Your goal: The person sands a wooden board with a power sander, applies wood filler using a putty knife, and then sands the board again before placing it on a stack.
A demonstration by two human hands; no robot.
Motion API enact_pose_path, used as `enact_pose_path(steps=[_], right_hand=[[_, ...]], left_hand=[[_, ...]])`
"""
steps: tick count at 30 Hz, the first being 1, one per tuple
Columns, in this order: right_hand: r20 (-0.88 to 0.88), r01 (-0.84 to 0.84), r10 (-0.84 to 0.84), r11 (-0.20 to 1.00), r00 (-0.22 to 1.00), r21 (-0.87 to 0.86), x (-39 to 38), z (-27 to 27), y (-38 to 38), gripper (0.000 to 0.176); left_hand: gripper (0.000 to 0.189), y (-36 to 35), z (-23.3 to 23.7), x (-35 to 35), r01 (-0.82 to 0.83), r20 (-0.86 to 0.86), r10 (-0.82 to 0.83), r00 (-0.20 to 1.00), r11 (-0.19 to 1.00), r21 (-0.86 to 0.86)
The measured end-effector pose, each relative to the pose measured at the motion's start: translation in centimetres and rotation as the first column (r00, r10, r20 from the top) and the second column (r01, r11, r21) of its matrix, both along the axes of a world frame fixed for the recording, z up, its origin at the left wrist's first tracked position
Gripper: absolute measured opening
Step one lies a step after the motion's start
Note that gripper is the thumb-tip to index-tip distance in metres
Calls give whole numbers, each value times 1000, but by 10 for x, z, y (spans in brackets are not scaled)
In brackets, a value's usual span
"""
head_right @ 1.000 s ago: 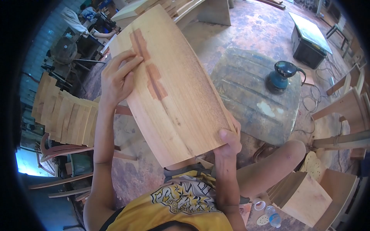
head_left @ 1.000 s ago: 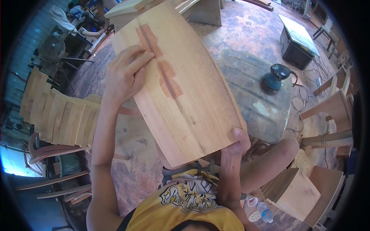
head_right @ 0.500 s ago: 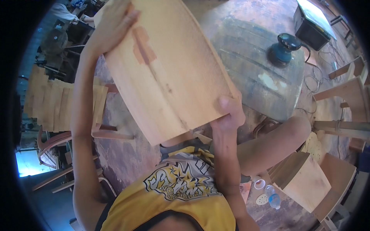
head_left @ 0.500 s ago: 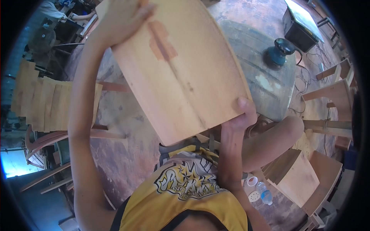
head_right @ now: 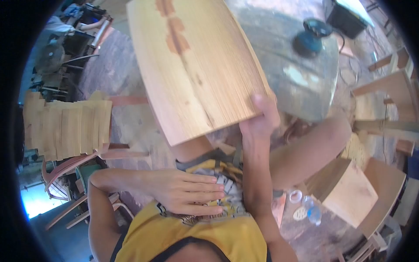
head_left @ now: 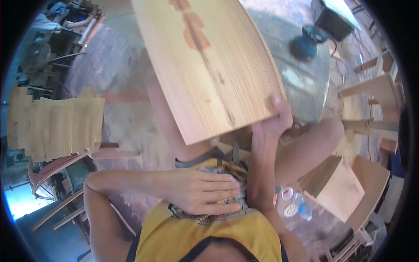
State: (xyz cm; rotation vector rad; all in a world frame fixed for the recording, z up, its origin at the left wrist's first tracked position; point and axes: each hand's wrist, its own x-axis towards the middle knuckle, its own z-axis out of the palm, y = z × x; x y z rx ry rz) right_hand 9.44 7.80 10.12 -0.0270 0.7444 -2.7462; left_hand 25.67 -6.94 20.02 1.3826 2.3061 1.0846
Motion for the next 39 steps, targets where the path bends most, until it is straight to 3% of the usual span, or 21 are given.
enact_pose_path(steps=[1,3,5,7,10,12,16,18,19,21,22,24,25,27,28,29,30,31,33,37,39], right_hand=[[53,31,-30,999,998,-24,-3,1,-2,78],[-10,43,-43,999,999,-18,-7,5,1,77],[-8,37,-38,997,999,-60,-14,-6,8,79],[-74,46,-52,996,996,-73,-21,-14,16,82],[-99,37,-40,999,994,-38,-19,-14,29,90],[-73,47,-47,999,996,1,-17,-8,32,97],[-139,-9,0,998,990,-67,-17,-12,40,97],[-47,30,-36,993,998,-117,-11,-7,41,97],[-59,27,-35,992,998,-126,-10,-4,42,97],[-48,-15,3,969,999,-247,-8,0,46,95],[-62,-14,-2,968,998,-252,-9,1,46,95],[-128,-41,-1,945,992,-324,-11,1,48,92],[-139,-37,-9,944,990,-328,-11,-2,53,92],[-162,-131,70,907,984,-401,-11,-7,58,98],[-166,-133,69,901,984,-413,-12,-9,60,98],[-172,-134,66,896,983,-423,-12,-9,61,98],[-177,-139,68,893,982,-427,-12,-7,62,98],[-177,-133,60,890,982,-436,-13,-7,63,98],[-180,-128,51,888,982,-443,-13,-6,66,98],[-194,-126,41,884,980,-450,-12,-3,70,98],[-199,-130,42,883,979,-452,-11,-2,71,98]], left_hand=[[61,-6,22,-18,-74,-376,73,924,997,14],[52,-24,66,-46,-187,-510,142,848,982,-38],[50,-27,84,-61,-433,-522,414,746,897,92],[57,-25,80,-77,-421,-591,352,726,907,24],[68,-20,57,-107,-451,-564,305,767,882,-136],[77,-26,42,-128,-596,-590,366,719,762,-253],[81,-43,54,-156,-687,-706,340,621,670,-282],[80,-56,70,-167,-805,-759,435,483,562,-191],[80,-66,79,-173,-809,-770,429,472,558,-185],[79,-90,98,-183,-897,-862,398,313,422,-131],[79,-102,109,-188,-897,-869,391,302,425,-120],[77,-123,131,-194,-965,-910,404,91,263,20],[77,-134,139,-195,-962,-913,399,84,270,29],[71,-147,156,-195,-986,-793,608,-49,99,137],[71,-148,161,-193,-985,-800,598,-53,101,141],[62,-143,168,-185,-982,-532,844,68,151,115],[53,-138,172,-178,-973,-182,966,185,206,106],[53,-132,171,-172,-974,-185,966,182,203,103],[43,-119,166,-161,-924,-229,967,108,183,336],[47,-97,184,-138,-942,-174,980,102,151,300],[56,-86,197,-128,-978,-409,908,94,160,131]])
